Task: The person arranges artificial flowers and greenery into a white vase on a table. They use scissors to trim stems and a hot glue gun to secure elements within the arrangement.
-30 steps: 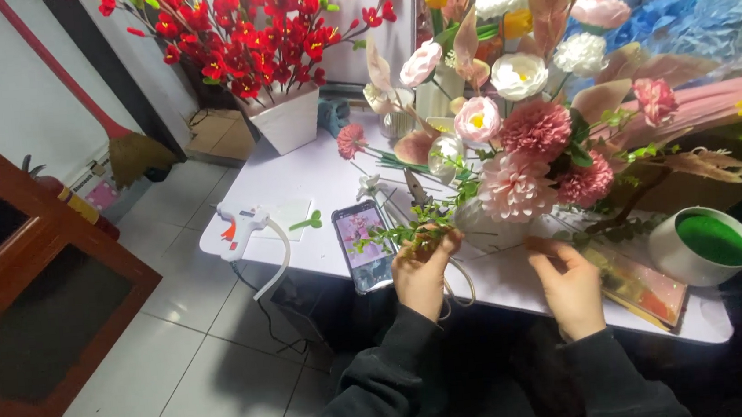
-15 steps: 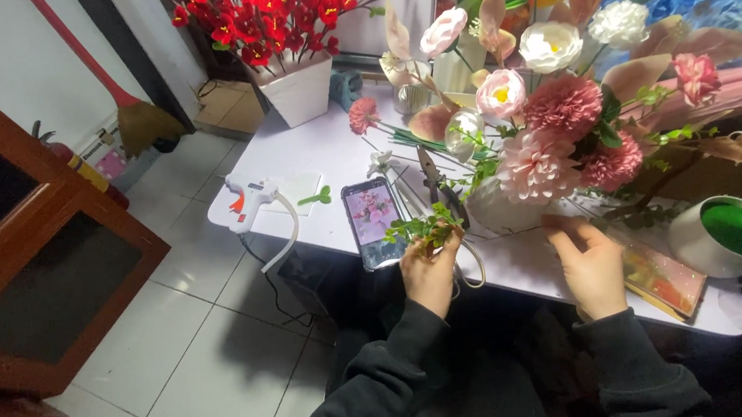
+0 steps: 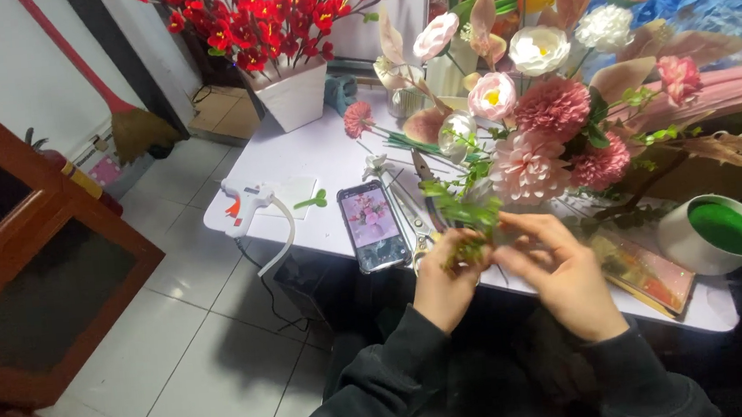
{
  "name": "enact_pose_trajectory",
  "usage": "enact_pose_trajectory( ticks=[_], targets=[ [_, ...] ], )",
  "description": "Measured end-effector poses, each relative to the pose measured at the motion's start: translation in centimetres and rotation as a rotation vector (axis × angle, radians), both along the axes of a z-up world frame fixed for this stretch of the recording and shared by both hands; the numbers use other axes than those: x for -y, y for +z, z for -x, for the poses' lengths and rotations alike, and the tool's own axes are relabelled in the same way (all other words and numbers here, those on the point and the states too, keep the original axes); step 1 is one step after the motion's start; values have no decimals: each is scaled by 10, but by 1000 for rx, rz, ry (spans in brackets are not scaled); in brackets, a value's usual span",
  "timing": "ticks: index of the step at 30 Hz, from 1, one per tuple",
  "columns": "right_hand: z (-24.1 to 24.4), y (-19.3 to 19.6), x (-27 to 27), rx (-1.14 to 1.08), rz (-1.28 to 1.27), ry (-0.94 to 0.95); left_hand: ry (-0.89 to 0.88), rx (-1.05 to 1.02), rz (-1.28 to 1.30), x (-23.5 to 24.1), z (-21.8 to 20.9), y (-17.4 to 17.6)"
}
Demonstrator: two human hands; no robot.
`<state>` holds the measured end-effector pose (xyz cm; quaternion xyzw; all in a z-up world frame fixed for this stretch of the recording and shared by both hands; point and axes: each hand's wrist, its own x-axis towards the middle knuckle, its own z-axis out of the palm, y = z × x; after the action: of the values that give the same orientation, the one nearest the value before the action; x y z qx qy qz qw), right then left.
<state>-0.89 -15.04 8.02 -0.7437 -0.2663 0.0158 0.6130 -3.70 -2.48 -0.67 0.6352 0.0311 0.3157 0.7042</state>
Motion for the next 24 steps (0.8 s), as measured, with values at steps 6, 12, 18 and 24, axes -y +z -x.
enact_pose_trajectory(
  ticks=[6, 12, 18, 24],
  targets=[
    [-16, -7, 8, -92, -186, 66, -273, -39, 95, 2, 18, 34],
    [-11, 8, 7, -141, -298, -32, -366, -159, 184, 3, 22, 52],
    [-12, 49, 9, -241, -57, -178, -365, -199, 137, -4, 26, 56],
    [-11, 67, 13, -247, -53, -301, -567, -219, 539, -12, 26, 42]
  ],
)
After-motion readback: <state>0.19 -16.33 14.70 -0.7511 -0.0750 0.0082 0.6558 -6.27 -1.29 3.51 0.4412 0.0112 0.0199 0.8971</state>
